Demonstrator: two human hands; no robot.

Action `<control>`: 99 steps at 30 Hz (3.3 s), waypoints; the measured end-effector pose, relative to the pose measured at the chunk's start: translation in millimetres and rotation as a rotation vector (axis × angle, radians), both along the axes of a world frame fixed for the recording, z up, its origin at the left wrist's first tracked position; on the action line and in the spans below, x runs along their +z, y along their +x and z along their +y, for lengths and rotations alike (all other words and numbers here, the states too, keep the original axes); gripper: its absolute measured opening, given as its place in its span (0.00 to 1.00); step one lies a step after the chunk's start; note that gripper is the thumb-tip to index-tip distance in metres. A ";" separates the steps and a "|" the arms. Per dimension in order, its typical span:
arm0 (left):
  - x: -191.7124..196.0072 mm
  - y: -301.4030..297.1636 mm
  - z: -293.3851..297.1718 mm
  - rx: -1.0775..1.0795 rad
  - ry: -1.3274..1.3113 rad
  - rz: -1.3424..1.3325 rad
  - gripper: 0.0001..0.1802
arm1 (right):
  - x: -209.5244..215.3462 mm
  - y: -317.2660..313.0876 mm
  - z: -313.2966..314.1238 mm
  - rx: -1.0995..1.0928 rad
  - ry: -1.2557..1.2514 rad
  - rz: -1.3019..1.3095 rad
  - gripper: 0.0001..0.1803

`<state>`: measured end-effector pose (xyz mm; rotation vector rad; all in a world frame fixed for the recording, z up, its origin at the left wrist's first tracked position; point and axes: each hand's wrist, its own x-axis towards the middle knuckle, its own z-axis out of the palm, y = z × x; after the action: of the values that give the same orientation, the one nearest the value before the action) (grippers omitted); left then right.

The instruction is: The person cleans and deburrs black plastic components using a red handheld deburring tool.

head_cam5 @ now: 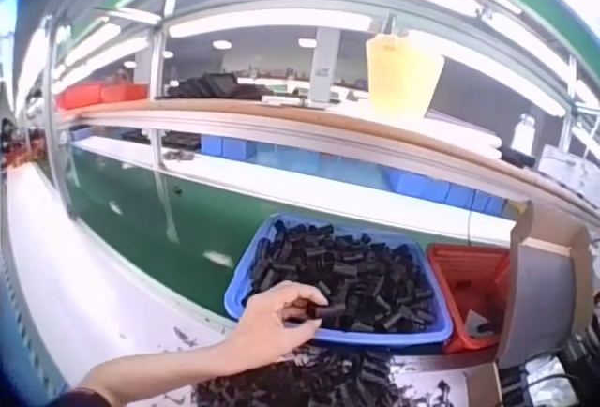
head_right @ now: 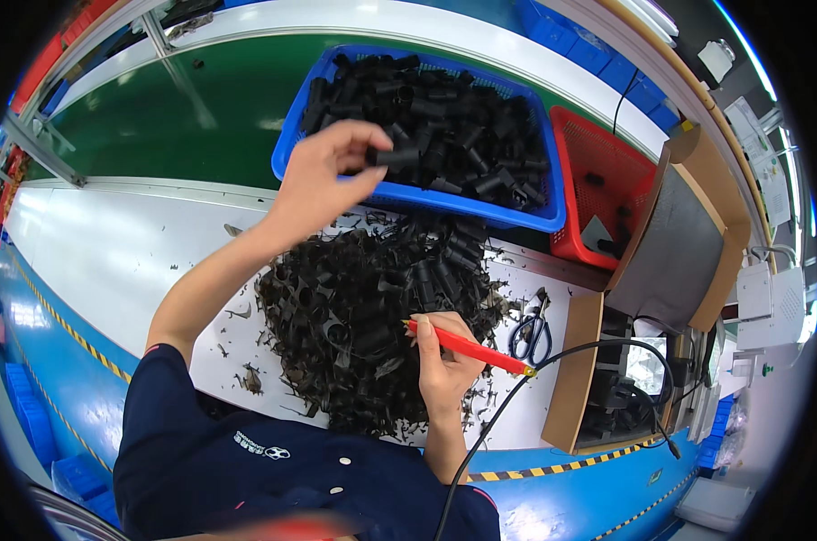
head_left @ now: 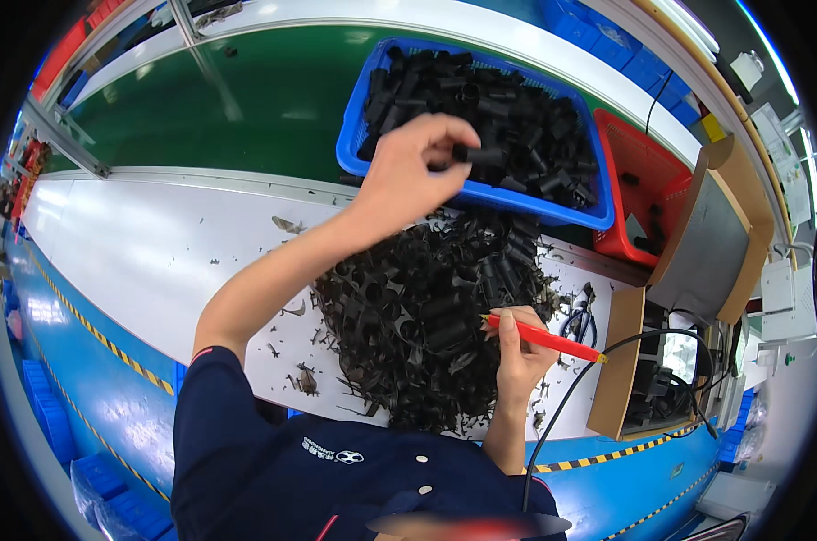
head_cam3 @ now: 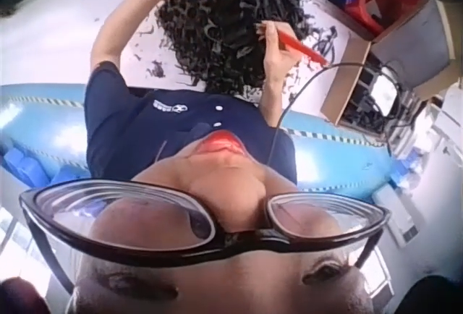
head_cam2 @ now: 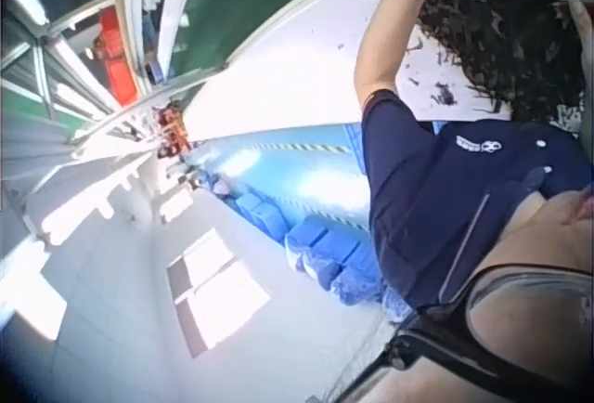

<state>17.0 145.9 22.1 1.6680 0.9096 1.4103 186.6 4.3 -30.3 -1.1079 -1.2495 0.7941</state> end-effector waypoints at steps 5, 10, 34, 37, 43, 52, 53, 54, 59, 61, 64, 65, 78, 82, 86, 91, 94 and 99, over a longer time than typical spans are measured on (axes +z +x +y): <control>0.9 21.8 87.1 0.163 0.160 0.058 0.12 | 5.7 1.6 3.3 -0.121 -0.009 0.150 0.07; 0.8 72.0 141.4 0.286 0.533 0.555 0.10 | -4.8 4.7 -5.1 -0.098 -0.005 0.120 0.05; -56.0 2.9 -117.4 -0.031 0.360 0.709 0.18 | -13.0 2.9 7.0 -0.263 -0.007 0.176 0.11; -53.2 -4.1 -116.2 -0.107 0.211 0.597 0.17 | -9.8 -0.9 9.0 -0.241 0.037 0.210 0.11; -31.4 -22.2 -114.3 -0.450 -0.595 -0.235 0.19 | 6.5 9.4 8.4 0.081 0.173 0.405 0.15; -34.4 -11.4 -129.2 -0.592 -0.827 -0.826 0.22 | 27.4 -10.5 1.7 0.382 0.060 0.417 0.11; -34.6 -8.9 -130.3 -0.588 -0.833 -0.831 0.22 | 25.2 -13.9 2.2 0.386 0.030 0.400 0.11; -34.2 -7.0 -131.2 -0.551 -0.746 -0.689 0.21 | 22.6 -17.7 0.8 0.364 0.007 0.426 0.11; -23.5 -14.5 -134.7 -0.214 -0.253 0.146 0.18 | 21.8 -10.2 6.0 0.250 0.138 0.295 0.12; -20.5 -16.3 -131.1 -0.099 -0.072 0.272 0.15 | 24.9 -3.5 8.6 0.303 0.138 0.291 0.14; -17.1 -28.9 -119.9 -0.041 0.764 0.581 0.08 | 27.2 6.4 11.3 0.531 0.023 0.374 0.15; -17.0 -28.8 -119.8 -0.042 0.763 0.583 0.08 | 27.8 7.8 10.5 0.688 -0.072 0.396 0.14; -26.9 -11.9 -140.9 -0.242 -0.522 -0.457 0.19 | 19.1 -16.1 -10.3 0.451 -0.104 0.295 0.07; -36.4 -5.3 -144.3 -0.140 -0.365 -0.384 0.15 | 22.5 -19.1 -13.5 0.468 -0.133 0.205 0.07; -35.0 -4.8 -142.3 -0.102 -0.363 -0.346 0.15 | 22.3 -9.5 -6.2 0.328 0.022 0.271 0.12; -36.6 8.7 -145.2 0.020 -0.300 -0.449 0.15 | 22.5 -18.3 -4.1 0.337 0.159 0.231 0.11; -38.7 4.6 -144.6 0.029 -0.283 -0.365 0.15 | 21.4 -20.1 -6.4 0.309 0.142 0.241 0.09; -39.4 1.2 -143.6 -0.003 -0.225 -0.199 0.16 | 19.1 -22.8 -6.0 0.285 0.152 0.213 0.08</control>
<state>18.2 2.3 -17.3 1.3375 0.9141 1.3880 163.8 -1.7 -11.2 -0.7117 -1.2778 0.9861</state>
